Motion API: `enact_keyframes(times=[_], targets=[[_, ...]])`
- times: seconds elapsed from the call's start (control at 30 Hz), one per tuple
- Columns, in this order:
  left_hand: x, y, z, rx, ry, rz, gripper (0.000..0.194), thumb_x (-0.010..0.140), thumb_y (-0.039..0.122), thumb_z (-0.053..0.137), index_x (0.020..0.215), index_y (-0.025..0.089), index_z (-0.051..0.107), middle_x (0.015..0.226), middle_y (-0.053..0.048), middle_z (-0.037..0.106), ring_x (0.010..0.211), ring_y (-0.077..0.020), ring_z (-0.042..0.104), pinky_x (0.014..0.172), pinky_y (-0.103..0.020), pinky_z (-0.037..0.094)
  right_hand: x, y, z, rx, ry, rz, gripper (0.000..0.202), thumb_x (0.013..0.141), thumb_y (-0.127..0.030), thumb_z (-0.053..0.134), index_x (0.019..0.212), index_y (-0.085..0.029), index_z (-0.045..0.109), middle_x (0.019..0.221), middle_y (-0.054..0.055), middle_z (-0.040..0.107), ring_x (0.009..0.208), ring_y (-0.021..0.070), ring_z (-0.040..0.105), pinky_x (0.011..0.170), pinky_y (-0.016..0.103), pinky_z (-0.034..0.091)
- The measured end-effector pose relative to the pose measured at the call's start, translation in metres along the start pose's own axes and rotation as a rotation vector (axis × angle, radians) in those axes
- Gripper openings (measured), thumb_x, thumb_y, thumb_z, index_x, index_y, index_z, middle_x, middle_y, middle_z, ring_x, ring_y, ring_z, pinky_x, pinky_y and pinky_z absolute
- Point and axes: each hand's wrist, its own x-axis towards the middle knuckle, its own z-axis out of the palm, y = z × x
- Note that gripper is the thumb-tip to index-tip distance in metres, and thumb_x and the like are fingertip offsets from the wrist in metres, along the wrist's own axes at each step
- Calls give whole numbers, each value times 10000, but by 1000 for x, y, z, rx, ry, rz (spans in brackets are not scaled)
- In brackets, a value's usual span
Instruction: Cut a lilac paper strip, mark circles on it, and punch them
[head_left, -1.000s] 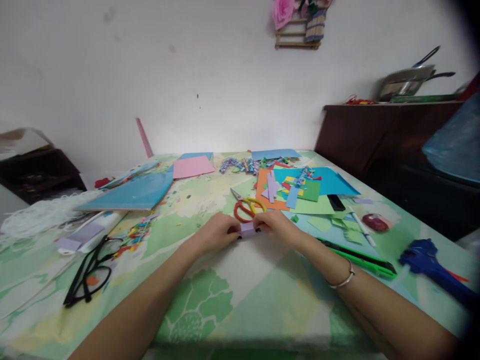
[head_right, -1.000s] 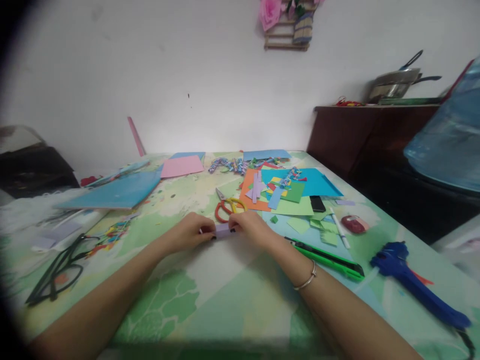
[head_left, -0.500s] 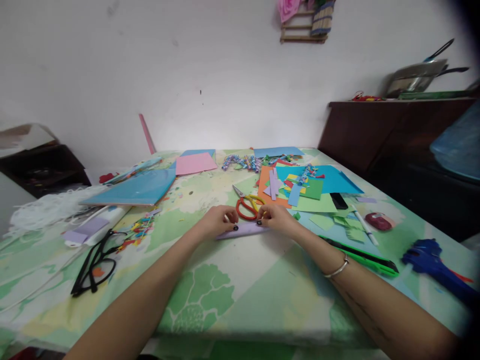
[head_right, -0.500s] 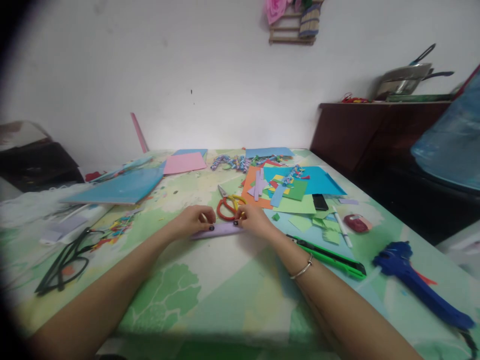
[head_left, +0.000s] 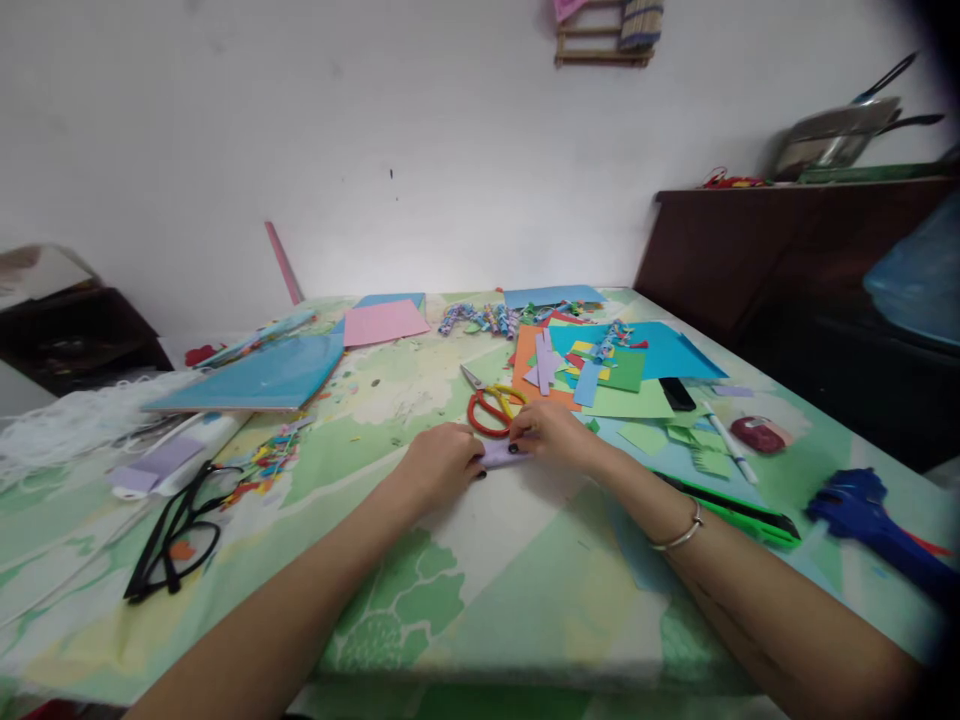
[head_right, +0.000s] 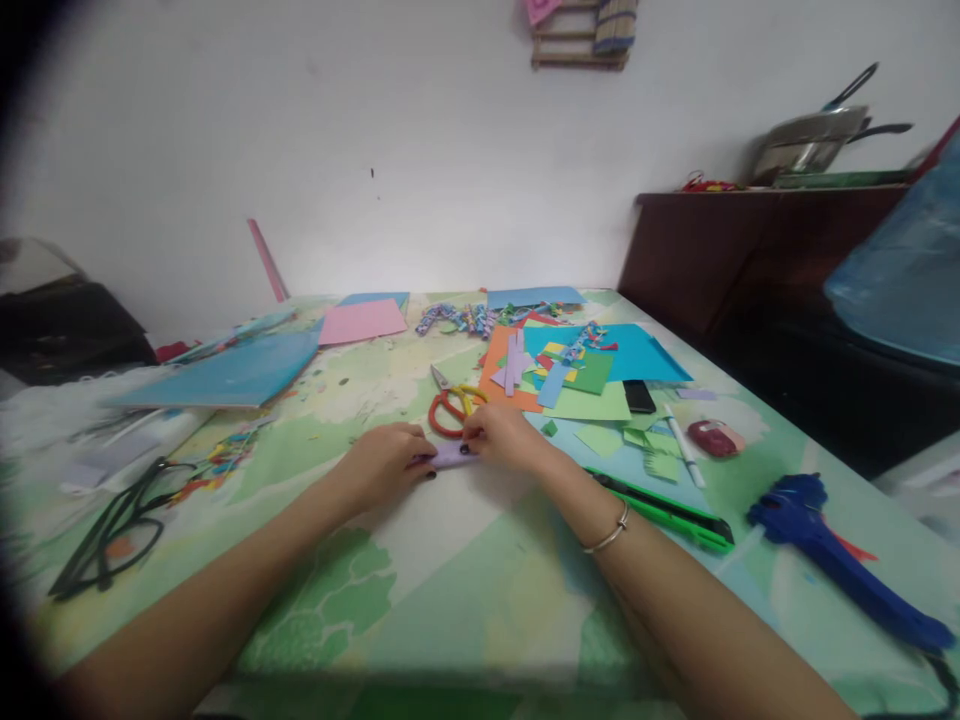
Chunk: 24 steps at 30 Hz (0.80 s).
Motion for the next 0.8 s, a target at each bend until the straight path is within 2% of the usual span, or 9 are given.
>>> enact_keyframes(times=[0.17,0.37,0.53,0.67,0.8], targets=[[2,-3,0,-4,-9,-9,106,789,255,592,745,199,671,755,-30,645,710,-171,572,590,-256,329,-6,-7,-7,-73,-61,-63,133,640,-149,722,768,-149,688,773,43,631,712,142,530,611,243,367],[3,-4,1,-22,-9,-24,91,767,271,610,764,200,666,802,-31,664,745,-176,583,582,-248,326,-8,-10,-6,-171,-115,-70,50,687,-149,671,729,-146,645,746,42,599,684,139,499,582,243,318],[3,-6,0,-39,13,-27,96,748,255,627,819,197,654,832,-19,665,736,-162,584,597,-243,359,-8,-6,-5,-187,-106,-49,148,682,-164,692,816,-152,632,839,51,616,748,156,524,609,240,337],[2,-4,-2,-15,33,5,58,761,237,618,781,191,648,846,-21,655,754,-164,585,618,-250,372,-8,-6,-2,-179,-98,-66,118,710,-133,640,820,-159,605,847,48,605,769,161,528,621,242,336],[-1,-3,-3,35,84,19,59,772,208,597,809,183,636,894,-39,644,815,-189,587,652,-272,385,-11,-12,2,-164,-90,-87,239,761,-102,542,992,-161,555,888,61,599,764,170,523,619,255,321]])
